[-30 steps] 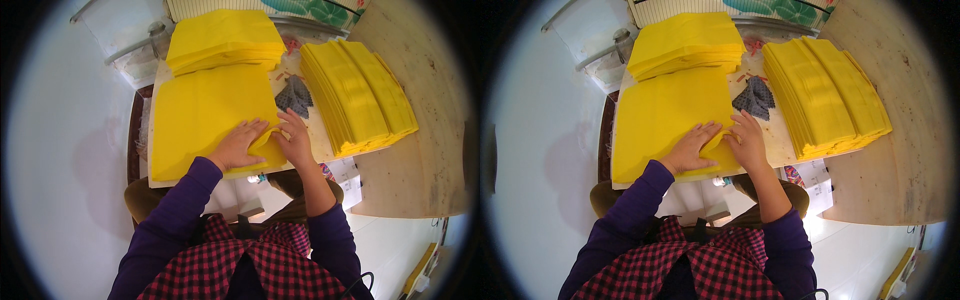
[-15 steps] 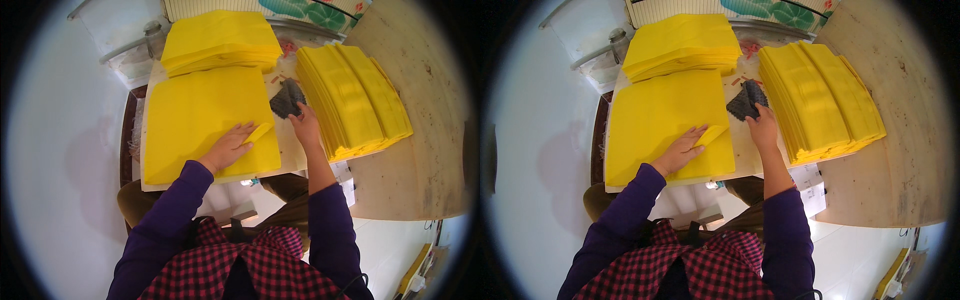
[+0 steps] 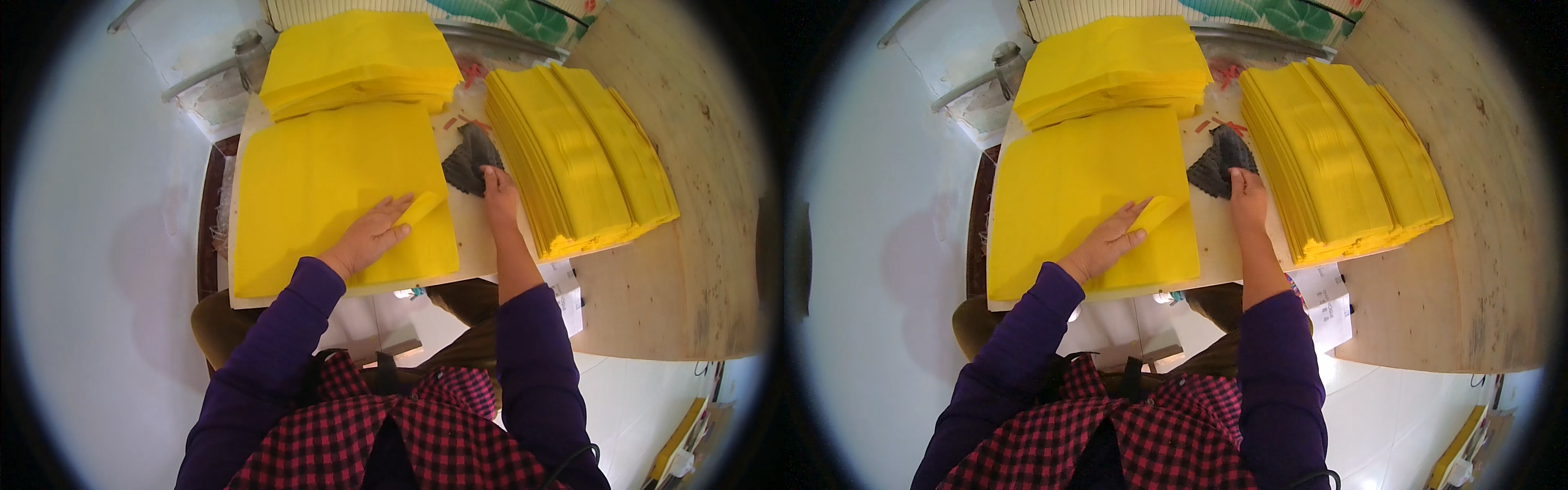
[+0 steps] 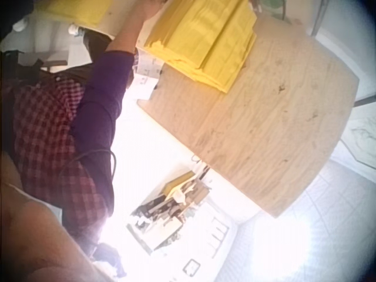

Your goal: The person folds yellow fabric sheets by hand on a low table, smoothing each piece and stacking them into a neat pile. The person repeats this process for multiple sheets throughout the clip.

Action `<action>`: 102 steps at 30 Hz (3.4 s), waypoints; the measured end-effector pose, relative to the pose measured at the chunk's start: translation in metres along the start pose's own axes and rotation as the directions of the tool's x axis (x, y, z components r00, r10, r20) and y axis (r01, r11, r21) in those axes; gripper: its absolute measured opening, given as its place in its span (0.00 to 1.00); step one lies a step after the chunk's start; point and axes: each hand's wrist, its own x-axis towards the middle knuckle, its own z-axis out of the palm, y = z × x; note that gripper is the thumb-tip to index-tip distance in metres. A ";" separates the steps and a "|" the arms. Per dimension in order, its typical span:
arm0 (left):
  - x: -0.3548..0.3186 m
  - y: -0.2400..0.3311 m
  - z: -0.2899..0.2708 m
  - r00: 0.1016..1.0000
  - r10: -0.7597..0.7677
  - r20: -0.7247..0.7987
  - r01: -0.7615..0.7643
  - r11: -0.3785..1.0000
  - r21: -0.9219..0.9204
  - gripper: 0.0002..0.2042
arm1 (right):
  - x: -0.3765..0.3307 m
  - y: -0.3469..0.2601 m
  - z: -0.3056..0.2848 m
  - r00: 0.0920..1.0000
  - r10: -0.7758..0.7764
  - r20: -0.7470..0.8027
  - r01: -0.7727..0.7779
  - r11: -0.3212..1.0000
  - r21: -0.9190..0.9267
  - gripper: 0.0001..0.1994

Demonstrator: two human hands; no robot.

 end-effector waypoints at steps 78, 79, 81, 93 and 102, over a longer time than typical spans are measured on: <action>0.002 -0.003 -0.008 0.986 0.158 0.060 -0.162 0.985 0.061 0.36 | -0.042 -0.095 -0.025 0.778 -0.295 0.555 0.203 0.954 0.222 0.08; 0.002 -0.003 -0.008 0.985 0.166 0.055 -0.169 0.984 0.055 0.35 | -0.043 -0.095 -0.025 0.780 -0.297 0.551 0.204 0.953 0.225 0.08; 0.002 -0.002 -0.008 0.988 0.141 0.057 -0.143 0.989 0.045 0.34 | -0.043 -0.095 -0.025 0.784 -0.289 0.550 0.198 0.955 0.219 0.08; 0.001 -0.006 -0.006 0.992 0.078 0.095 -0.080 0.997 0.010 0.26 | -0.050 -0.097 -0.030 0.860 -0.357 0.365 0.269 0.925 0.269 0.05; 0.004 -0.017 -0.002 0.993 0.087 0.073 -0.086 0.996 -0.017 0.26 | -0.067 -0.041 -0.059 0.941 0.041 0.337 -0.129 0.961 0.243 0.06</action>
